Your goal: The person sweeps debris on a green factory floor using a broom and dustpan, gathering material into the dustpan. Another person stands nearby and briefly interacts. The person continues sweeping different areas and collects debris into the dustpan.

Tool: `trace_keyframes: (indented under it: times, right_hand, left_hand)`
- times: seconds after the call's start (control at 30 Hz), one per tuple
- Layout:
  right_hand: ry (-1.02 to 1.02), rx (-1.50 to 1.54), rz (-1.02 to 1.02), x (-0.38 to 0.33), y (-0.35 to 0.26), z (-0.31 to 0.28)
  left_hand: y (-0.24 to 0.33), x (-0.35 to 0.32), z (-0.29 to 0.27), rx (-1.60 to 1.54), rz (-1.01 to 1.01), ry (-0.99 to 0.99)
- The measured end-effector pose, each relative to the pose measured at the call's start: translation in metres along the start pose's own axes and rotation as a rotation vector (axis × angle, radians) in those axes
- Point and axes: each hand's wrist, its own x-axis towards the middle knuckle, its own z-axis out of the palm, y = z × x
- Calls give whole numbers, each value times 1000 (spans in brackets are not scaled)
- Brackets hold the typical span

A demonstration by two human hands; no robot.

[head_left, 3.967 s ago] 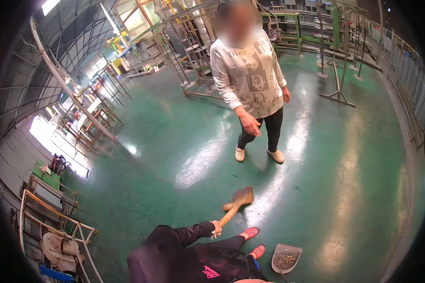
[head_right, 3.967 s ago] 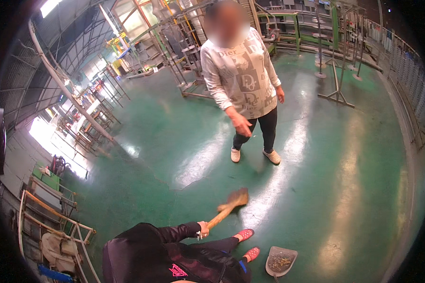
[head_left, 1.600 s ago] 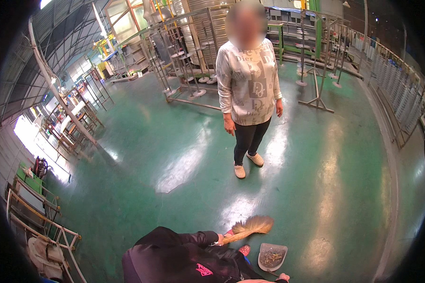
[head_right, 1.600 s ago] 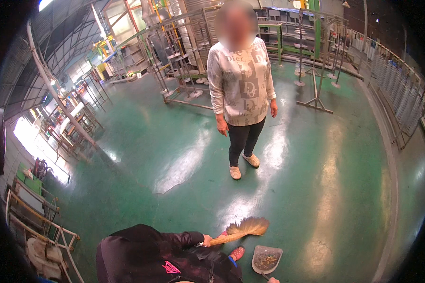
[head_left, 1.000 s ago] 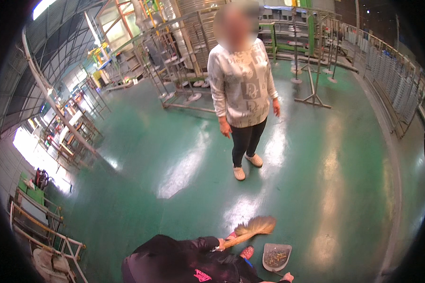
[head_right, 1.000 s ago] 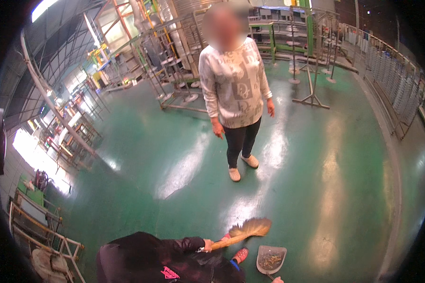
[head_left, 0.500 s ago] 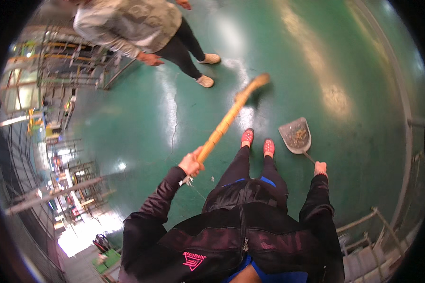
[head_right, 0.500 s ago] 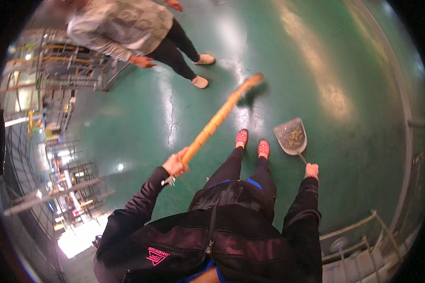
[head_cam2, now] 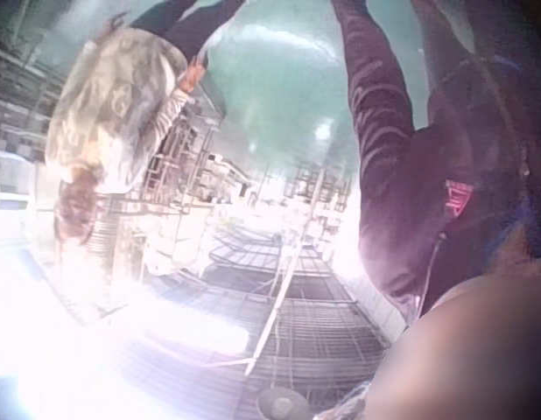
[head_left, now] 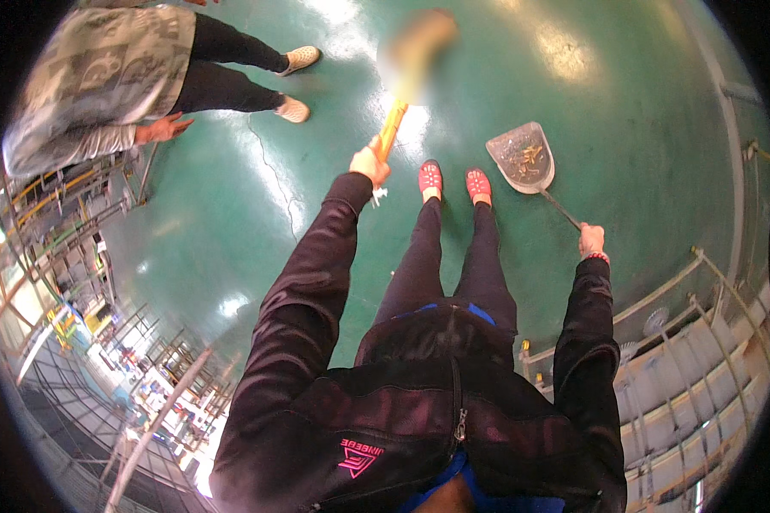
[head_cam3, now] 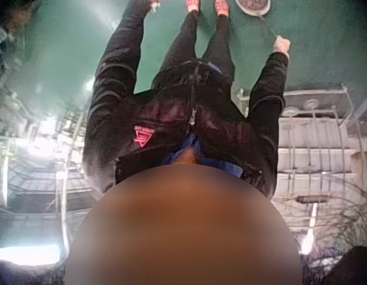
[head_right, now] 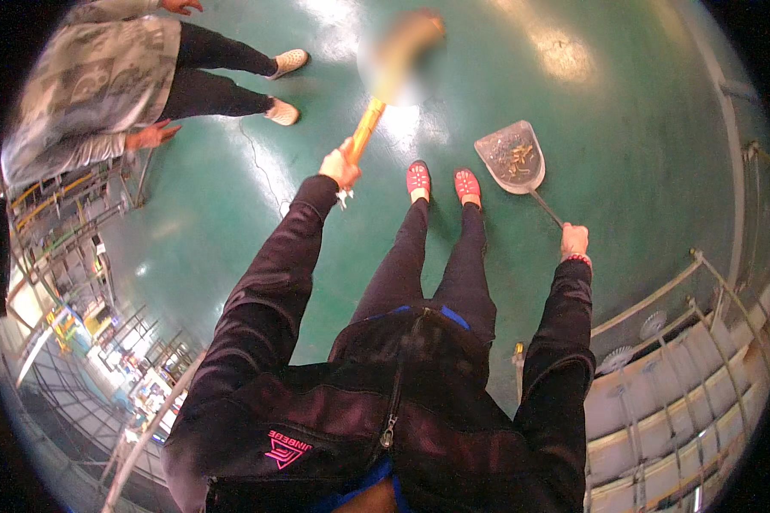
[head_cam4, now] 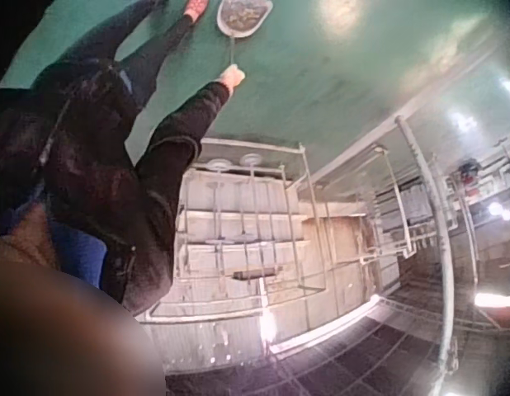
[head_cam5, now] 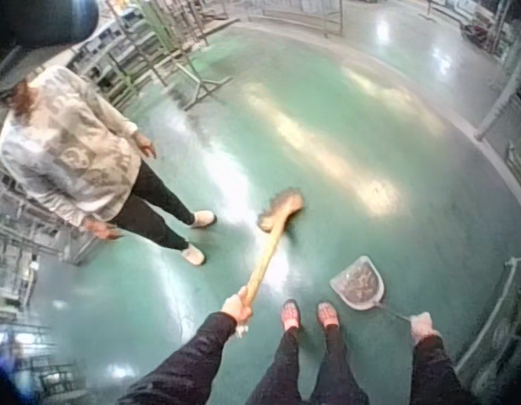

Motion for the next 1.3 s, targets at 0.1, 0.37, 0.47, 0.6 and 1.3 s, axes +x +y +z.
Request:
trace_keyframes:
  times: [0.1, 0.37, 0.47, 0.6, 1.3]
  right_hand:
    - [-39, 114, 120, -6, 0, 3]
    - [7, 207, 139, -11, -5, 3]
    - [-106, 342, 178, -13, 8, 8]
    - [-125, 466, 236, -26, 21, 14]
    - [-98, 713, 547, -11, -33, 34]
  left_hand:
    - [-10, -37, 29, 186, 101, -126]
    - [-10, -131, -56, -825, -215, -820]
    - [-14, -153, -91, -904, -242, -784]
    - [-23, -127, -117, -734, -253, -549]
    - [44, 147, -17, 306, 215, -342]
